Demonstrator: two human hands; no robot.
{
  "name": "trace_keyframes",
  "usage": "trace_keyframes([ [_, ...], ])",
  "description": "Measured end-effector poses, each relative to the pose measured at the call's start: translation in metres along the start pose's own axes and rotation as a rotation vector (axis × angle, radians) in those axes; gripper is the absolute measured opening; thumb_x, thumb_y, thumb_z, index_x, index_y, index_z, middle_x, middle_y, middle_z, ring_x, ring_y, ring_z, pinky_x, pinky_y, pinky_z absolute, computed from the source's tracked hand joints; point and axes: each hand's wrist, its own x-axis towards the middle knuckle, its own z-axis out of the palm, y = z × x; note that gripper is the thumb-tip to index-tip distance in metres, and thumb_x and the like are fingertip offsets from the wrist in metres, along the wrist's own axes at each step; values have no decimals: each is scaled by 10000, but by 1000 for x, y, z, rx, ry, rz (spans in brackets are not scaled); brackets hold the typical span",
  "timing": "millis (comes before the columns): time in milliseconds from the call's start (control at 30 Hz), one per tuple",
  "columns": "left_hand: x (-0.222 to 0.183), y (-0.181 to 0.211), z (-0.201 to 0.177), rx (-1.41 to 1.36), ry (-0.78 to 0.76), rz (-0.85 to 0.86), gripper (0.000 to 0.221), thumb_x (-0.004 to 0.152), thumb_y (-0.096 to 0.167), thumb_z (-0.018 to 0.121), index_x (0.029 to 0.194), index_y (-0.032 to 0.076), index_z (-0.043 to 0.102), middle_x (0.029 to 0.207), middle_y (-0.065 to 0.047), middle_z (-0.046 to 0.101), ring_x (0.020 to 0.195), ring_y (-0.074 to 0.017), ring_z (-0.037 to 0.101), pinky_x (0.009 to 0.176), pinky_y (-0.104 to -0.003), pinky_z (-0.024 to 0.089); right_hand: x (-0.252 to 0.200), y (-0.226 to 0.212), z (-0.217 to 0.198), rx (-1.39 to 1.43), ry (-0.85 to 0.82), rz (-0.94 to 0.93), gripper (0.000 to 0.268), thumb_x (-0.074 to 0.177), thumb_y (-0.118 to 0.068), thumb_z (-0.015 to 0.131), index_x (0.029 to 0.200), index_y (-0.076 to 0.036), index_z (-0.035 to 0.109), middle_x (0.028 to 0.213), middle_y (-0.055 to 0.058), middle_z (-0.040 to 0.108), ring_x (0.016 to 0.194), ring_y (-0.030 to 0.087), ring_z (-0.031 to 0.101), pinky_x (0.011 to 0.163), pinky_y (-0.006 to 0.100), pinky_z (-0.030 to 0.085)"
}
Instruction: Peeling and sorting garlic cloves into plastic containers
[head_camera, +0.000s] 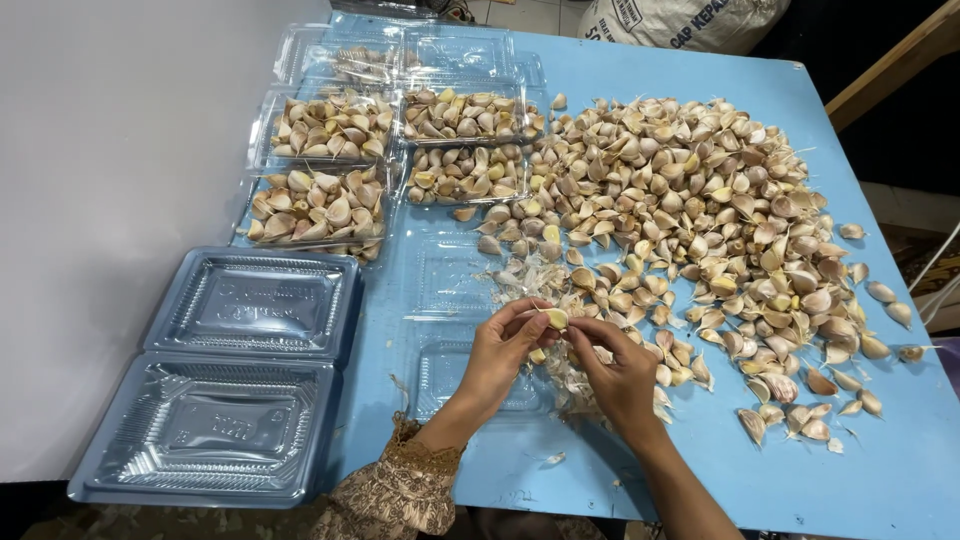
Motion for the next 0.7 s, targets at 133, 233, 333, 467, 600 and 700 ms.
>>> trace_keyframes([
  [133, 1, -4, -2, 21, -29, -19, 357, 952, 212, 727, 1222, -15, 672, 1053, -242, 718, 915, -248, 732, 851, -315, 622, -2, 7, 3, -51, 14, -26, 80, 888, -30, 767, 964, -53, 781, 784, 89, 795, 726, 218, 786, 711, 341, 612],
  [233, 3, -10, -5, 32, -108, -40, 355, 988, 231, 683, 1247, -11, 665, 1035, -238, 708, 896, -235, 726, 778, -268, 616, -4, 12, 7, -80, 17, -66, 72, 869, -11, 761, 907, -73, 760, 737, 76, 766, 672, 227, 761, 677, 336, 603],
  [333, 5, -19, -10, 34, -152, -51, 344, 1014, 226, 648, 1259, -16, 652, 1014, -229, 698, 864, -222, 717, 746, -248, 616, -4, 15, 7, -48, 6, -57, 71, 859, -3, 749, 882, -69, 739, 700, 96, 725, 630, 235, 724, 646, 341, 586],
  [467, -3, -18, -5, -55, -222, -125, 315, 1048, 201, 590, 1268, -23, 623, 973, -177, 668, 811, -176, 697, 673, -200, 597, 0, 23, -3, -23, 39, -35, 58, 885, 27, 701, 916, -21, 709, 698, 125, 691, 623, 228, 673, 638, 364, 572],
  [600, -8, -7, -5, -113, -349, -188, 400, 1077, 193, 519, 1387, -57, 540, 1030, -198, 680, 819, -151, 673, 644, -161, 523, 6, 31, -15, -10, 82, 31, 64, 929, 46, 647, 960, 12, 692, 729, 147, 668, 648, 229, 635, 631, 379, 559],
  [700, -7, -4, -5, -155, -350, -210, 391, 1092, 165, 457, 1404, -64, 512, 1072, -226, 677, 801, -156, 663, 617, -162, 502, 14, 24, -24, -115, 104, 8, 51, 957, 35, 655, 988, 15, 691, 767, 152, 679, 672, 251, 659, 640, 372, 564],
])
